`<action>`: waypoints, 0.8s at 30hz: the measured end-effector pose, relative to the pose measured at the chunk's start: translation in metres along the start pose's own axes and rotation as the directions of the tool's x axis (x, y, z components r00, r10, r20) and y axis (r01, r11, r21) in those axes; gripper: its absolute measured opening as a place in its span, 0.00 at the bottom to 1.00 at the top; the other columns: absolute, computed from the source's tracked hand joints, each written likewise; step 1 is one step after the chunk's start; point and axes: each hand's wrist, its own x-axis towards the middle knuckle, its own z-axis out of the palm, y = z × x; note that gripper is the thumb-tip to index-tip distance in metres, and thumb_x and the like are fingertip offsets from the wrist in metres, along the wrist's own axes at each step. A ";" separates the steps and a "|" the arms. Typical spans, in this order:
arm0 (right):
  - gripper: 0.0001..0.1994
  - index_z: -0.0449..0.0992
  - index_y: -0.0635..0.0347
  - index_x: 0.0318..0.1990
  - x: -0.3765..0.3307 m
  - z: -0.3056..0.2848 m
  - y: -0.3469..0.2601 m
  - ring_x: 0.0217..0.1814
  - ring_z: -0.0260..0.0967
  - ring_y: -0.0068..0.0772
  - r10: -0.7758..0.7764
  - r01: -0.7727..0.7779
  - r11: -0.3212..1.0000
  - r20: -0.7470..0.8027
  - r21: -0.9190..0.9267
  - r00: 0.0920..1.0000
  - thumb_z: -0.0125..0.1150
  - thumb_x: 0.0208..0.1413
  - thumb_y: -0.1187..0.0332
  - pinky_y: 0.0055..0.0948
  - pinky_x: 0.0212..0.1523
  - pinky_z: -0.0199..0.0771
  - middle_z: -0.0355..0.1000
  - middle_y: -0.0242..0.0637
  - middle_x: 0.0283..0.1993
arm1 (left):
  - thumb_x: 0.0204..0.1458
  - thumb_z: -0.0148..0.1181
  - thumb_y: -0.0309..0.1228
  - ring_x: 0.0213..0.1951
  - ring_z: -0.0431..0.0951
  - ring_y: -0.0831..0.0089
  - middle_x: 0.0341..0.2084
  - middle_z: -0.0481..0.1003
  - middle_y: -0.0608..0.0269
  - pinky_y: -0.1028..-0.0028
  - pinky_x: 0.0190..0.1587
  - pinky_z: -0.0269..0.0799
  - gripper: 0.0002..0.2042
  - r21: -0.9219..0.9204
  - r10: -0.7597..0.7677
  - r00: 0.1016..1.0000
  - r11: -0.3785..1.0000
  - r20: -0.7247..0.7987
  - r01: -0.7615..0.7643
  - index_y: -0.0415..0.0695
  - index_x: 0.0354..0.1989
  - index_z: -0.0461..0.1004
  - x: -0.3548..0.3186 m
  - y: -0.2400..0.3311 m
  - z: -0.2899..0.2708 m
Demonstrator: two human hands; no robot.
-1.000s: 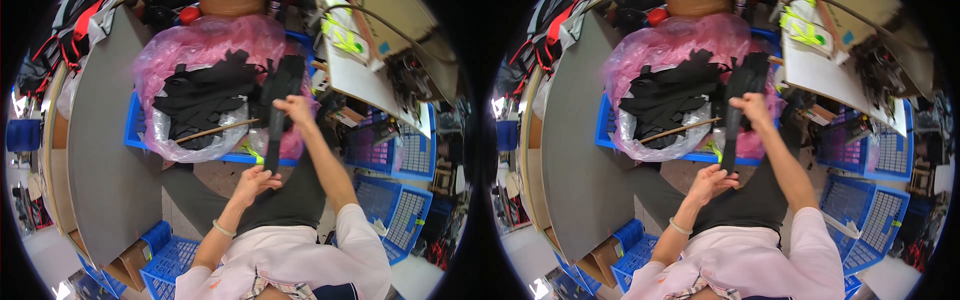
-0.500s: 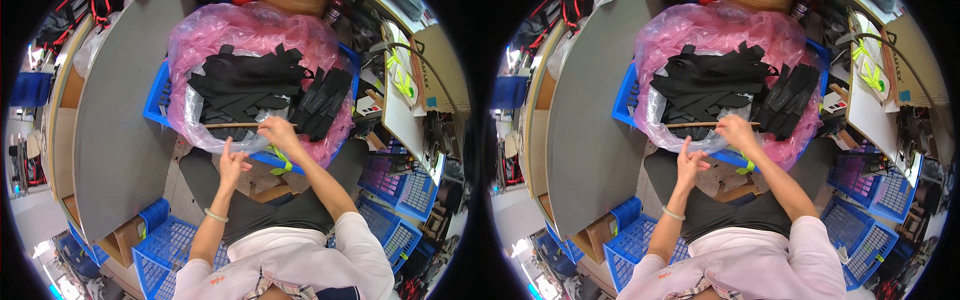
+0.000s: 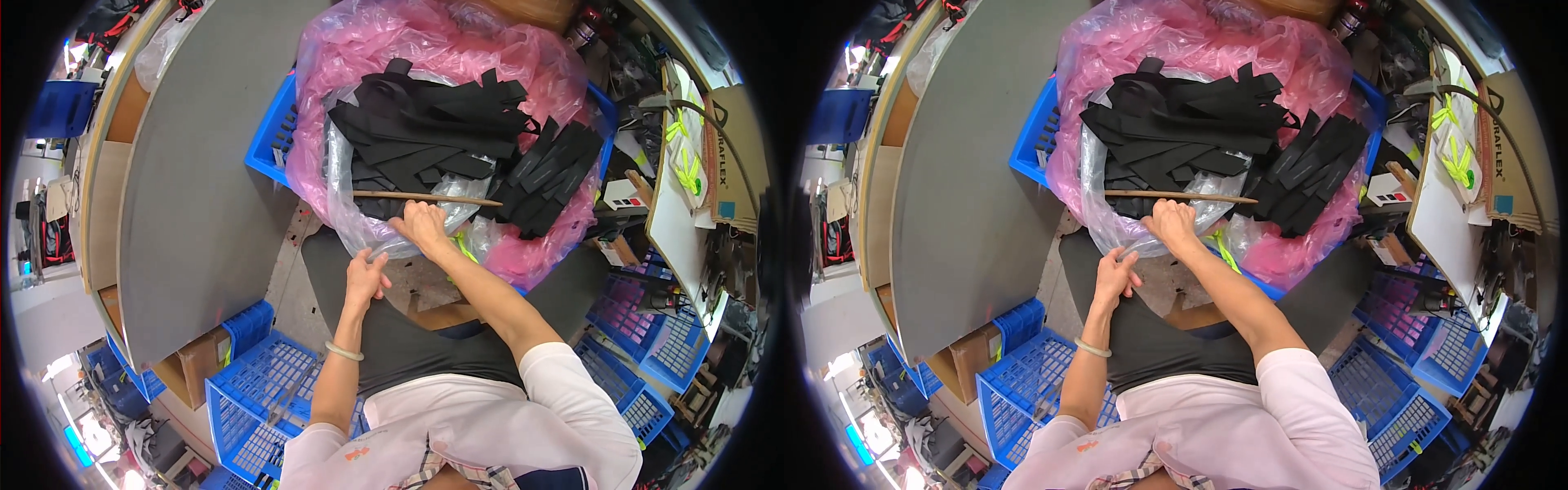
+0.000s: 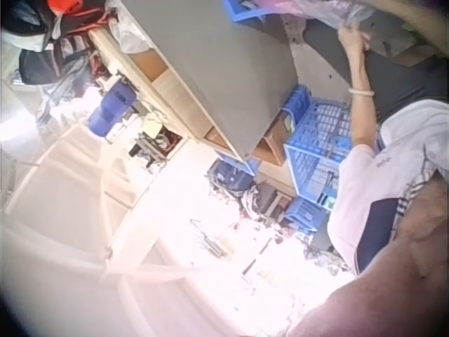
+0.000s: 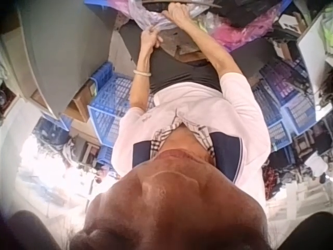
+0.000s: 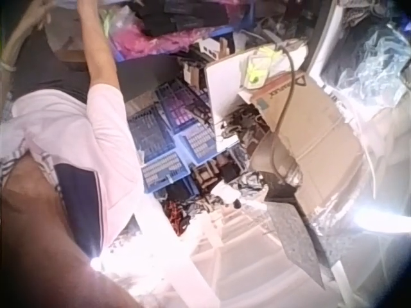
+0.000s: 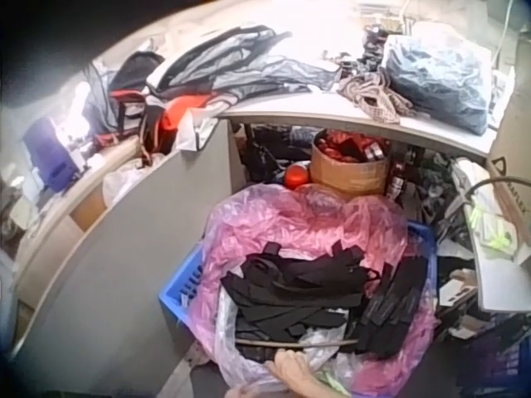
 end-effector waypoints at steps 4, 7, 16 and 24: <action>0.22 0.76 0.66 0.25 0.003 0.009 0.020 0.31 0.73 0.52 0.032 -0.033 0.999 -0.011 -0.021 0.999 0.64 0.39 0.51 0.45 0.33 0.71 0.73 0.51 0.25 | 0.51 0.53 0.36 0.08 0.69 0.69 0.11 0.72 0.53 0.72 0.12 0.63 0.20 0.120 -0.001 0.999 0.993 0.032 -0.003 0.31 0.46 0.67 -0.001 0.001 0.011; 0.22 0.78 0.63 0.26 -0.002 -0.001 0.014 0.32 0.74 0.47 0.007 -0.004 0.999 0.073 -0.045 0.997 0.64 0.38 0.49 0.41 0.34 0.72 0.74 0.49 0.27 | 0.49 0.53 0.32 0.15 0.73 0.56 0.12 0.71 0.49 0.61 0.21 0.68 0.09 0.767 0.620 0.784 0.505 -0.005 -0.395 0.40 0.22 0.70 -0.012 -0.018 0.017; 0.18 0.78 0.65 0.25 0.002 -0.005 0.038 0.33 0.74 0.50 0.342 -0.348 0.933 0.079 0.090 0.937 0.62 0.39 0.54 0.42 0.36 0.72 0.74 0.52 0.28 | 0.49 0.53 0.33 0.17 0.72 0.49 0.12 0.69 0.46 0.57 0.20 0.67 0.09 0.804 0.589 0.772 0.323 0.241 -0.498 0.40 0.23 0.69 -0.052 -0.008 0.041; 0.07 0.71 0.56 0.26 -0.084 -0.093 0.044 0.13 0.56 0.13 -0.312 -0.619 -0.006 0.587 0.785 0.747 0.55 0.53 0.66 0.12 0.15 0.52 0.65 0.26 0.15 | 0.54 0.53 0.35 0.20 0.73 0.78 0.20 0.74 0.62 0.78 0.23 0.71 0.11 -0.558 0.107 0.977 0.830 0.185 0.015 0.39 0.32 0.74 -0.080 0.061 0.031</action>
